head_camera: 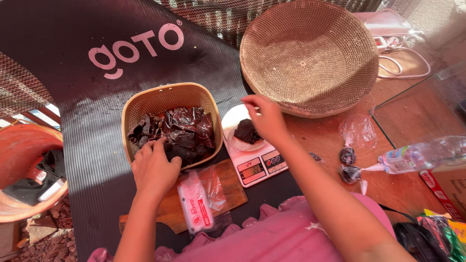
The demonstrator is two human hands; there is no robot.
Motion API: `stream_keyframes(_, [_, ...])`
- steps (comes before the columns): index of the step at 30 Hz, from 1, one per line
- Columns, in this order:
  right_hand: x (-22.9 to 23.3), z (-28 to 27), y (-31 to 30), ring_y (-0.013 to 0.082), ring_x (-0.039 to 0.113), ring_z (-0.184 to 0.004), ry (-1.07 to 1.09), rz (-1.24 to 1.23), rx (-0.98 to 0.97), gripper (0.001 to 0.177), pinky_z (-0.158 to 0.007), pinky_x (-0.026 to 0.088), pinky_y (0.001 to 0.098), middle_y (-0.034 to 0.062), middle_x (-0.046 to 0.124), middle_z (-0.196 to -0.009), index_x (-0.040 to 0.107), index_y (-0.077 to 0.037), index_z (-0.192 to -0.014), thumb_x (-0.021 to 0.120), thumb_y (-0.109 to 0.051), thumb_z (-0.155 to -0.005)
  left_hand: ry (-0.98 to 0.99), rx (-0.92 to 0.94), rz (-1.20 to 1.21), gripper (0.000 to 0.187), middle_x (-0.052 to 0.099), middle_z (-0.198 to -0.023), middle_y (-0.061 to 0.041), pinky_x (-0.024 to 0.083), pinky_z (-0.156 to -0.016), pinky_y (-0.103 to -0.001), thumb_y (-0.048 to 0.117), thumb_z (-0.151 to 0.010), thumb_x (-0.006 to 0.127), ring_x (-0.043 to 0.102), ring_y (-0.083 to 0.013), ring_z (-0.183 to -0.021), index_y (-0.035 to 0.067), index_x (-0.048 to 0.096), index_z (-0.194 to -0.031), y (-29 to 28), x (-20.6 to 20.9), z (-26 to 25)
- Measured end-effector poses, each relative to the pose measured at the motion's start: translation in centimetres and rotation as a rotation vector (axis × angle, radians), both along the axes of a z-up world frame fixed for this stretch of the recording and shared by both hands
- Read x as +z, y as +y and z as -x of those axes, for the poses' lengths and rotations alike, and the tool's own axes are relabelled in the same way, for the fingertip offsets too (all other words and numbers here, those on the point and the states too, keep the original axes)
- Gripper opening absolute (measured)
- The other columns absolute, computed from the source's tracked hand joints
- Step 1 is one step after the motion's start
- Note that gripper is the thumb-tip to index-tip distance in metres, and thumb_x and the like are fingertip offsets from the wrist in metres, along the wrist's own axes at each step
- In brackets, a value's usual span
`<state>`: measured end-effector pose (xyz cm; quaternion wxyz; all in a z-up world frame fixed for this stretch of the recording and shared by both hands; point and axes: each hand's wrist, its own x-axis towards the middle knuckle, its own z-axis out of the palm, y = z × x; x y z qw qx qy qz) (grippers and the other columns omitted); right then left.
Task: The person places black fungus-like objects into small plastic bags, weighs each bag on a digital scale, and ties the bags closed.
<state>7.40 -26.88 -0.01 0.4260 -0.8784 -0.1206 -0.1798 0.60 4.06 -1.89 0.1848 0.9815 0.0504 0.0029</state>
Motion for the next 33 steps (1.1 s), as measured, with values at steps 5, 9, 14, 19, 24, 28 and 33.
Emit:
stream_keyframes(5, [-2.0,-6.7,6.9,0.0301,0.073,-0.096,0.046,0.192,0.305,0.023,-0.085,0.057,0.0386,0.0150,0.074,-0.111,0.074,-0.005,-0.112,0.067,-0.006,-0.090,0.131,-0.005,-0.060,0.060,0.055,-0.142,-0.016,0.039,-0.109,-0.049,0.034,-0.086,0.063,0.055,-0.0359,-0.129,0.013,0.055,-0.142,1.4,-0.9,-0.7])
stream_keyframes(9, [-6.2,-11.5,12.5,0.0359,0.070,-0.105,0.257,0.720,0.294,0.026,-0.089,0.056,0.0452,0.0186,0.073,-0.112,0.075,-0.005,-0.112,0.060,-0.006,-0.090,0.337,-0.010,-0.068,0.052,0.060,-0.142,-0.014,0.046,-0.107,-0.047,0.034,-0.093,0.058,0.061,-0.0348,-0.124,0.012,0.057,-0.140,2.1,0.1,-1.0])
stream_keyframes(14, [-9.3,-13.3,16.0,0.0353,0.071,-0.112,0.619,0.960,0.249,0.027,-0.088,0.060,0.0448,0.0192,0.071,-0.121,0.074,-0.002,-0.115,0.056,-0.005,-0.095,0.427,0.059,0.022,0.055,0.063,-0.137,-0.012,0.049,-0.102,-0.048,0.032,-0.093,0.054,0.064,-0.0346,-0.120,0.017,0.051,-0.146,2.0,2.1,-1.8])
stream_keyframes(19, [-9.9,-13.5,16.0,0.0359,0.069,-0.113,0.668,0.929,0.253,0.027,-0.090,0.058,0.0444,0.0192,0.070,-0.122,0.072,-0.001,-0.115,0.061,-0.006,-0.091,0.311,0.047,0.127,0.053,0.060,-0.138,-0.017,0.048,-0.101,-0.049,0.030,-0.093,0.056,0.061,-0.0392,-0.121,0.010,0.053,-0.142,2.0,1.5,-2.1])
stream_keyframes(24, [-9.3,-13.9,16.0,0.0361,0.069,-0.114,0.720,0.969,0.295,0.026,-0.092,0.057,0.0438,0.0211,0.069,-0.123,0.072,0.001,-0.113,0.065,-0.004,-0.089,0.203,0.018,0.232,0.048,0.059,-0.137,-0.020,0.046,-0.103,-0.049,0.027,-0.094,0.057,0.059,-0.0411,-0.122,0.008,0.055,-0.139,1.4,1.1,-1.9])
stream_keyframes(28, [-7.2,-12.8,15.2,0.0364,0.068,-0.111,0.513,0.849,0.254,0.022,-0.092,0.056,0.0447,0.0192,0.069,-0.120,0.074,-0.002,-0.110,0.066,-0.005,-0.090,0.188,0.038,0.262,0.047,0.060,-0.137,-0.021,0.046,-0.102,-0.049,0.028,-0.096,0.058,0.058,-0.0410,-0.123,0.006,0.055,-0.137,1.7,0.9,-2.0])
stream_keyframes(33, [-2.2,-7.4,11.2,0.0356,0.064,-0.105,0.208,0.538,0.327,0.035,-0.086,0.051,0.0459,0.0154,0.067,-0.106,0.073,-0.007,-0.111,0.081,-0.020,-0.080,0.129,0.026,0.189,0.049,0.059,-0.137,-0.023,0.046,-0.105,-0.050,0.031,-0.096,0.061,0.060,-0.0415,-0.123,0.004,0.055,-0.137,1.4,1.1,-1.5])
